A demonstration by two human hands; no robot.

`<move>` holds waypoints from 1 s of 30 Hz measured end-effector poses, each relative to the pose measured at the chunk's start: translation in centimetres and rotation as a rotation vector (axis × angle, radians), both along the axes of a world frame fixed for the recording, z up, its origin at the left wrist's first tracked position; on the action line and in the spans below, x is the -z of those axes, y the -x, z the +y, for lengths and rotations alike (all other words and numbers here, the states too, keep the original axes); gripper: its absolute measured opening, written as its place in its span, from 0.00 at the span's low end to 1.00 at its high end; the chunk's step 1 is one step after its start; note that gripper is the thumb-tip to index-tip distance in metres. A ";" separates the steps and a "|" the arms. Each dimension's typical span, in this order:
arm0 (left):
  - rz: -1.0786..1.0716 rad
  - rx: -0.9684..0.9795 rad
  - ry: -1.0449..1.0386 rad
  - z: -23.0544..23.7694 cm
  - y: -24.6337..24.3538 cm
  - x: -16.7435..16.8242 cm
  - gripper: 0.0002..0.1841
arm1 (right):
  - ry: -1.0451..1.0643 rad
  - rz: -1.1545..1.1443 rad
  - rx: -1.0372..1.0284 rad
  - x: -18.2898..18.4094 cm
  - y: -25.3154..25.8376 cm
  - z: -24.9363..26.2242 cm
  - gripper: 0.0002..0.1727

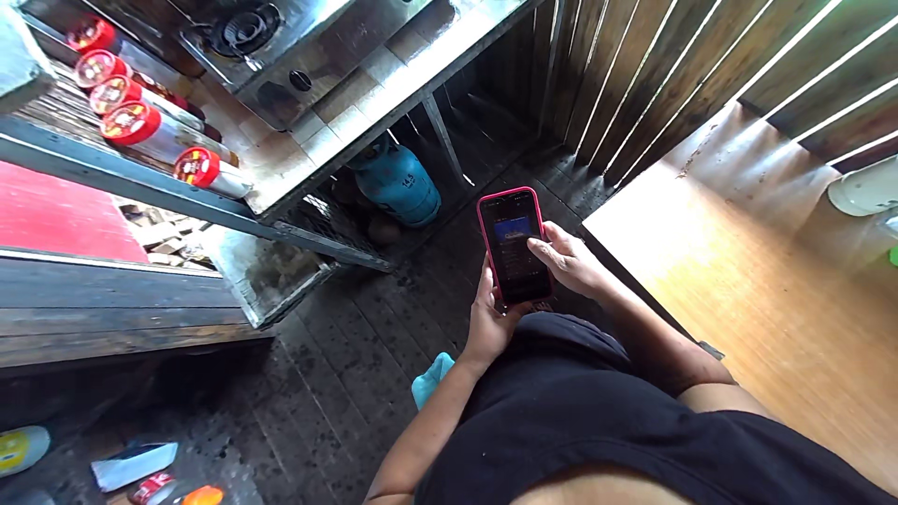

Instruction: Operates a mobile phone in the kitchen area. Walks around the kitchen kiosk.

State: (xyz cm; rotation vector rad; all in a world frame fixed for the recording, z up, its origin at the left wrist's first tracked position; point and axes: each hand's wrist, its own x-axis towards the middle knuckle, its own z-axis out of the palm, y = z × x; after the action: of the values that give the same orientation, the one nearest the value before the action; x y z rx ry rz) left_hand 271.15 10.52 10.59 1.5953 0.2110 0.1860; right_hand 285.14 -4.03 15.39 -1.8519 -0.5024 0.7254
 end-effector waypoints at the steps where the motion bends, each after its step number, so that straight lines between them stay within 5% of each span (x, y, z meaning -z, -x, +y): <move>1: -0.001 0.000 -0.002 0.0 0.1 0.0 0.55 | -0.005 0.007 0.001 0.0 0.1 0.0 0.16; 30: 0.013 -0.014 -0.020 0.0 0.9 0.2 0.55 | -0.045 0.013 0.002 0.5 0.7 0.0 0.15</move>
State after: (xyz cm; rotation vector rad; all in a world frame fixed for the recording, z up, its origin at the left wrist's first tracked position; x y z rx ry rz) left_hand 270.22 10.55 10.42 1.6161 0.2310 0.1887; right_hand 284.45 -3.99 14.91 -1.8047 -0.5042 0.7189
